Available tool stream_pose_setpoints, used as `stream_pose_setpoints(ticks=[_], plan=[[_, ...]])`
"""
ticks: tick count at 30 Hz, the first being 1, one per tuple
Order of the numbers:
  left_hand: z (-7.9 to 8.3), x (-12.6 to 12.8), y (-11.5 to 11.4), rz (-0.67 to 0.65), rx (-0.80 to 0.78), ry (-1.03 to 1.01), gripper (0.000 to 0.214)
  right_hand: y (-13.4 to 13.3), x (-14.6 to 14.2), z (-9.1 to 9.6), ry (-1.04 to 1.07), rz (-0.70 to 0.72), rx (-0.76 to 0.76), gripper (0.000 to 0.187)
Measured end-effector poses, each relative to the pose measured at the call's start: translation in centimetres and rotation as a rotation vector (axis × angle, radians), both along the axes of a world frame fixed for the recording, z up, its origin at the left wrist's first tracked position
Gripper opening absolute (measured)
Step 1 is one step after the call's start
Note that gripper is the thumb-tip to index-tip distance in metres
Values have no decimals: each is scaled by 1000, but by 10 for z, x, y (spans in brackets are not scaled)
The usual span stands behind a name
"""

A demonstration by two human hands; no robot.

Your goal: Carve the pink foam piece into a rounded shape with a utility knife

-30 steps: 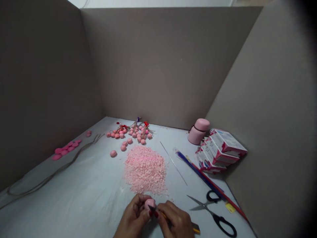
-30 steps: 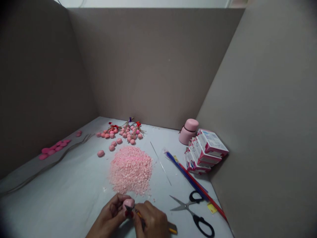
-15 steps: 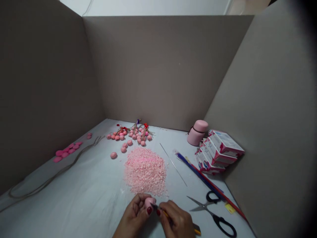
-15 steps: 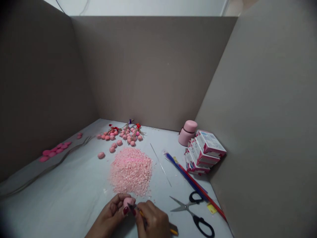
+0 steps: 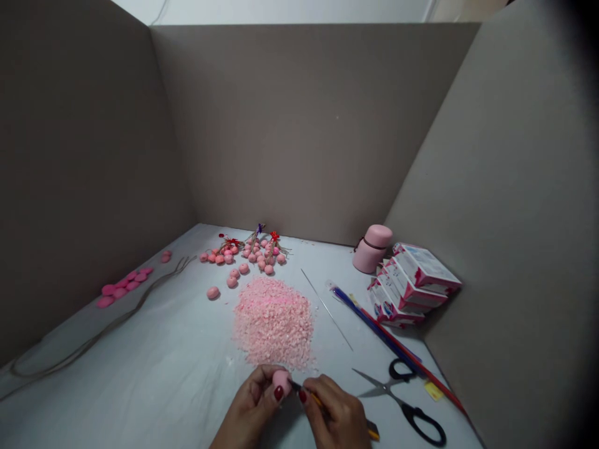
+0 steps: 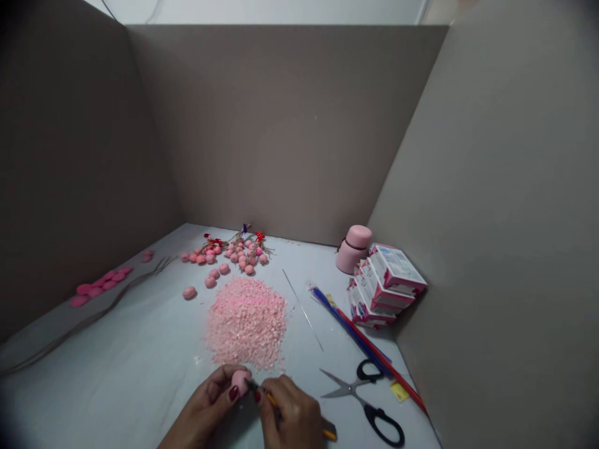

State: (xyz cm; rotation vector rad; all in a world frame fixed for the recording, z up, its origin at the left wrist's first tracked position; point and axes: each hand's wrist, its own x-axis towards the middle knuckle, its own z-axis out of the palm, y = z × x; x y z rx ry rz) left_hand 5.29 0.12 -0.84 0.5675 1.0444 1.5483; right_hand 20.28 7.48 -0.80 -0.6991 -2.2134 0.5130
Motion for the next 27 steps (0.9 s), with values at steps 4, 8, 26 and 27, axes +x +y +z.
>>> stream_pose_setpoints(ticks=[4, 8, 26, 27], plan=[[-6, -1, -1, -19, 3, -29, 27, -8, -4, 0, -7, 31, 50, 42], [-5, 1, -1, -50, 13, 9, 25, -6, -3, 0, -27, 19, 32, 43], [6, 4, -1, 87, -31, -312, 31, -10, -7, -3, 34, -4, 115, 42], [5, 4, -1, 92, -46, -289, 33, -9, -7, -4, 32, -4, 110, 42]])
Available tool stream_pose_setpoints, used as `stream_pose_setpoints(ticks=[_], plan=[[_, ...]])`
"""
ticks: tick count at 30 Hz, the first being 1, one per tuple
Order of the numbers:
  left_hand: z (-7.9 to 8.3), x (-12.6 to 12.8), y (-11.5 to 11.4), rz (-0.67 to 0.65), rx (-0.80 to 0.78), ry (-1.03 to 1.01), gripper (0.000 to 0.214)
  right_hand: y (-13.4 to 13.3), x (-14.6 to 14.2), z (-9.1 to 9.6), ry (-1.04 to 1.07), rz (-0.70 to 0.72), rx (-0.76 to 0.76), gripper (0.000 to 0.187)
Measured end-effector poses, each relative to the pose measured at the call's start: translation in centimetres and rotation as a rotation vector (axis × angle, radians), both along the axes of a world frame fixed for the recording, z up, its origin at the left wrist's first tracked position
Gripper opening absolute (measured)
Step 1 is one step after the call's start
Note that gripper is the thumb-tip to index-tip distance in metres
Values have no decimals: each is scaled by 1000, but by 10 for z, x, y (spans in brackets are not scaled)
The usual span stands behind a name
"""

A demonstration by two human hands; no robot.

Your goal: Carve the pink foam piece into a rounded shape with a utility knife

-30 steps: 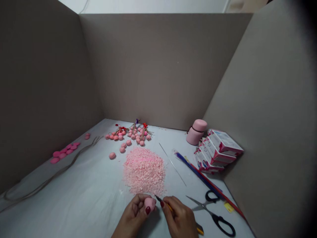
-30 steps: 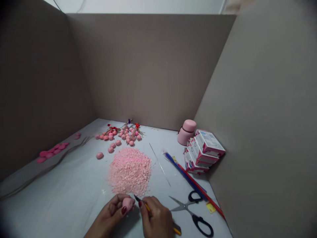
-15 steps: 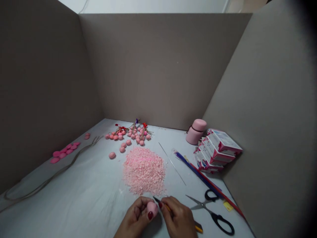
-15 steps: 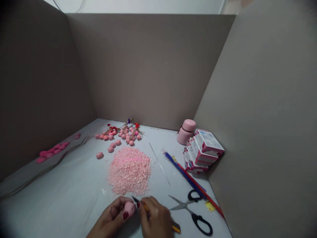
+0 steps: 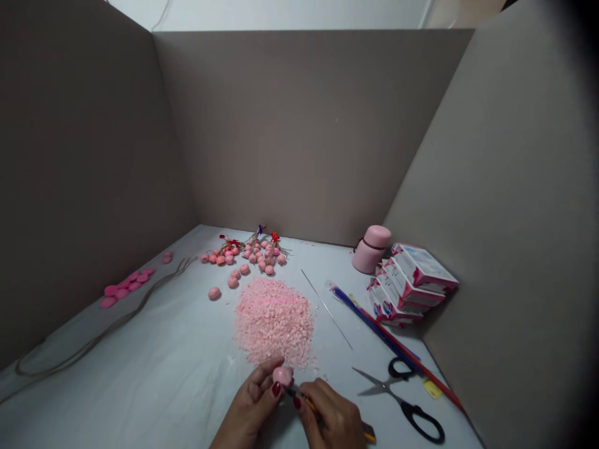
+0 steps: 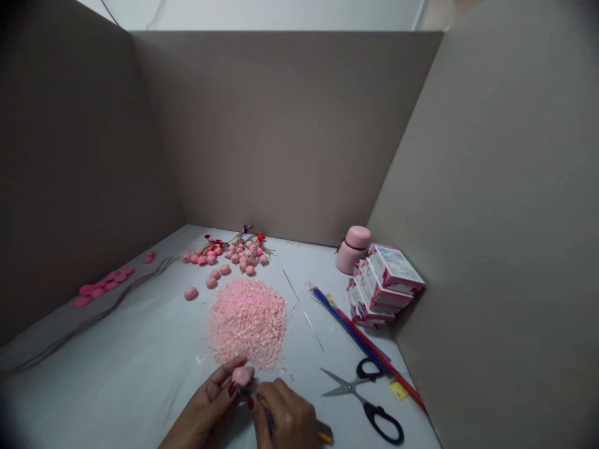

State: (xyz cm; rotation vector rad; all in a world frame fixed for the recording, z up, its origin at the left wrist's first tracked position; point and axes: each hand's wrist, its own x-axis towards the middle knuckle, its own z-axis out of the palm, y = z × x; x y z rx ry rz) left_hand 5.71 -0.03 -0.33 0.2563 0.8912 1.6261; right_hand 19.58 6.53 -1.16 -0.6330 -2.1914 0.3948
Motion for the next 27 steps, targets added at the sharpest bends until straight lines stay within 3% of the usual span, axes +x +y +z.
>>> stream_pose_setpoints(ticks=[7, 13, 18, 24, 27], plan=[[-5, 2, 1, -8, -32, 180, 34, 0, 0, 1, -20, 18, -21, 43], [1, 0, 0, -33, -2, 219, 31, 3, 3, 2, -20, 4, -45, 42], [4, 1, -1, -27, -28, 105, 32, 11, 8, 7, -36, -86, -119, 35], [2, 3, -1, 30, -38, -35, 35, 0, 2, 5, 5, -7, -9, 40], [-4, 4, 0, -2, -23, -41, 31, -3, -1, 2, 1, 13, 16, 41]])
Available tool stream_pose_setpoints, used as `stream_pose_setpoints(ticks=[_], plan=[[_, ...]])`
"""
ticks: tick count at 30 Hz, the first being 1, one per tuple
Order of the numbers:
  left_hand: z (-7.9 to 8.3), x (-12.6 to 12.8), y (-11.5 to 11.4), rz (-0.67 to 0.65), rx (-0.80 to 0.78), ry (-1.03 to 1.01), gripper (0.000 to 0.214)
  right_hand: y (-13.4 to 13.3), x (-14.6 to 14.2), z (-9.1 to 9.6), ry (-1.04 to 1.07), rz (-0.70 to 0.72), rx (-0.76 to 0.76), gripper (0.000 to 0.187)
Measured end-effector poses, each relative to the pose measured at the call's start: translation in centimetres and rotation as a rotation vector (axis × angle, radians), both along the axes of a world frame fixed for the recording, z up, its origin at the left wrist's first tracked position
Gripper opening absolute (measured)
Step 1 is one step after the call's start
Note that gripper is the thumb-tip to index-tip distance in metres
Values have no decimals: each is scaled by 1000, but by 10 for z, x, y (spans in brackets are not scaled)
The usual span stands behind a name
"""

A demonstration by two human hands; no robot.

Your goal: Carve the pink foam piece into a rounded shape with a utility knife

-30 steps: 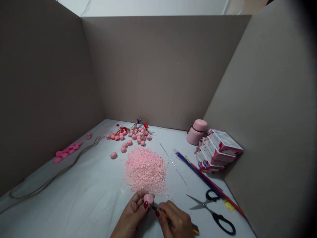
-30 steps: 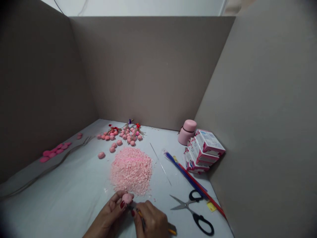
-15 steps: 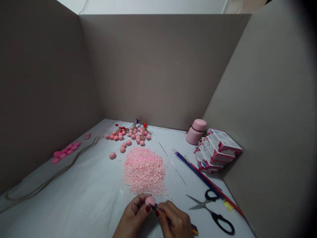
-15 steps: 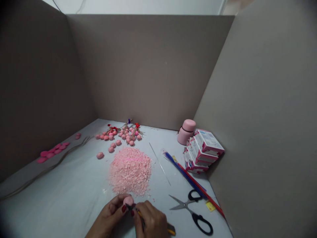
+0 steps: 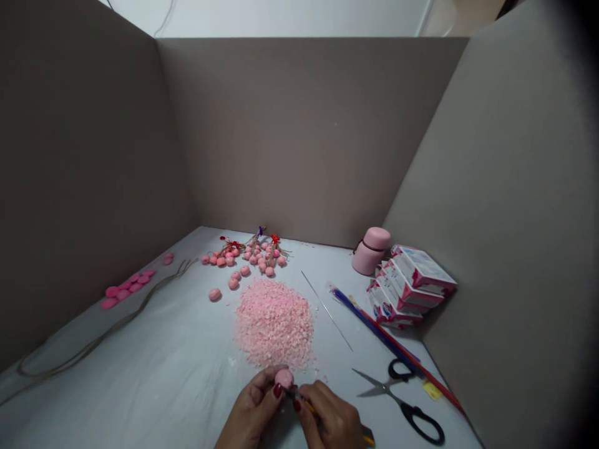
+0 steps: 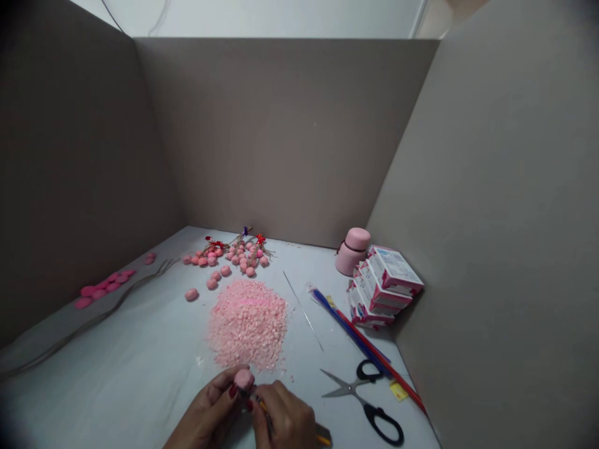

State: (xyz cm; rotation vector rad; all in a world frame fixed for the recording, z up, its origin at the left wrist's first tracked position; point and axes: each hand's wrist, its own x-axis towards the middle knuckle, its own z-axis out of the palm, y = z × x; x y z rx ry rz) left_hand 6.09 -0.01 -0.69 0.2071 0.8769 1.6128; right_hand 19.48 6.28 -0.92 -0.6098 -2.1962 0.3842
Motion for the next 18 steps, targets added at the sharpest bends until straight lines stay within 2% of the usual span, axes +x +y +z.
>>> stream_pose_setpoints(ticks=[6, 14, 18], plan=[[-8, -1, 2, -76, 80, 79, 26, 3, 3, -3, -38, -16, -4, 41], [0, -2, 1, -77, 84, 53, 25, 5, 5, -1, -52, -5, -60, 35], [5, -1, -1, -76, 49, 52, 26, 12, 10, 0, -69, -70, -113, 31]])
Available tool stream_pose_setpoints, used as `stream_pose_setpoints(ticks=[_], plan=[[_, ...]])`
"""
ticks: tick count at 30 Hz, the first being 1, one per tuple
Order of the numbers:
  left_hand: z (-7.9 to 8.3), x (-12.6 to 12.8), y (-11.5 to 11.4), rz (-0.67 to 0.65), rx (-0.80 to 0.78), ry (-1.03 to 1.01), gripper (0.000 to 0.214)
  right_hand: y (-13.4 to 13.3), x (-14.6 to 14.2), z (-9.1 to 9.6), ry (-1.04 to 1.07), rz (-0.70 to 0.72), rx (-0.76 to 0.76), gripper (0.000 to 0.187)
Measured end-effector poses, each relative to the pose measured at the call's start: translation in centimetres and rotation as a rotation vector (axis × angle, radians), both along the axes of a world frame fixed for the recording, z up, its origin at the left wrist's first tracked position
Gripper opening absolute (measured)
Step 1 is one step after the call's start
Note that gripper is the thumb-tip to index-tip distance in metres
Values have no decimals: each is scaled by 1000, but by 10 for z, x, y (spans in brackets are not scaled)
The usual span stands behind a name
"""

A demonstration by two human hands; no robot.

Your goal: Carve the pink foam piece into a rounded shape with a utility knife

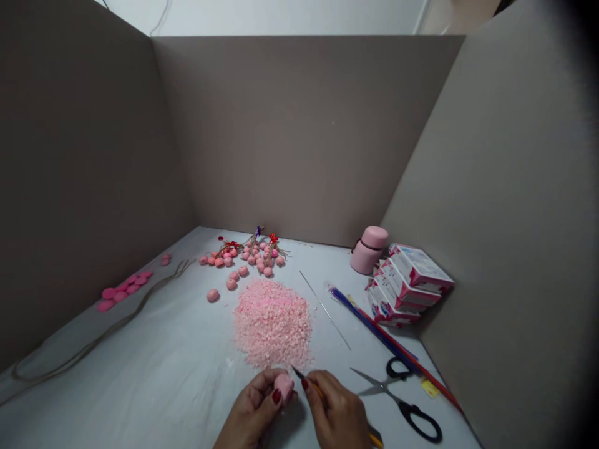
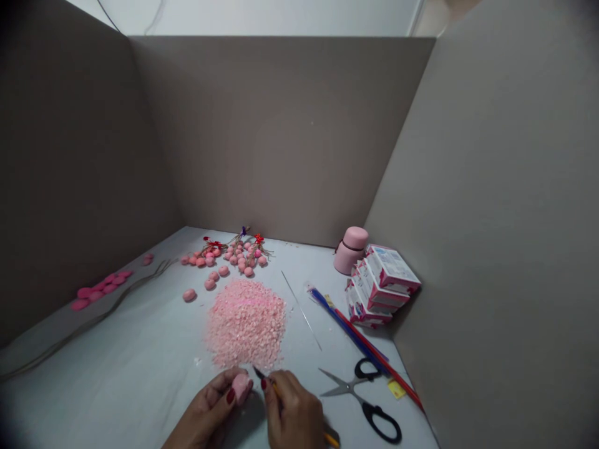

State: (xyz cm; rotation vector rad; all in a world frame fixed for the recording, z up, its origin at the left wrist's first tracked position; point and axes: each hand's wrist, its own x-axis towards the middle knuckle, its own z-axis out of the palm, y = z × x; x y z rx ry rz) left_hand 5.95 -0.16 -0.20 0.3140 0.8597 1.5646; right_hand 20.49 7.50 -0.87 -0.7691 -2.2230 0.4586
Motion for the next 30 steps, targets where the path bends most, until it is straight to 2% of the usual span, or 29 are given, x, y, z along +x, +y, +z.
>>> stream_pose_setpoints(ticks=[5, 9, 13, 20, 27, 30], plan=[[5, 1, -2, 43, -106, -80, 33, 1, 2, -2, 30, -13, -14, 28], [5, 1, -1, 71, -55, -116, 32, -5, -2, -3, 35, 38, 35, 30], [4, 0, 0, 41, 14, -143, 26, -8, -4, -2, 29, 91, 97, 31], [-1, -1, 0, 11, -3, -153, 25, -7, -3, -2, -46, 70, 166, 35], [4, 0, 1, 5, -20, -111, 25, -4, -2, -4, -40, 55, 103, 37], [7, 1, -1, 3, -45, -119, 28, 2, 2, -4, -49, -8, 50, 33]])
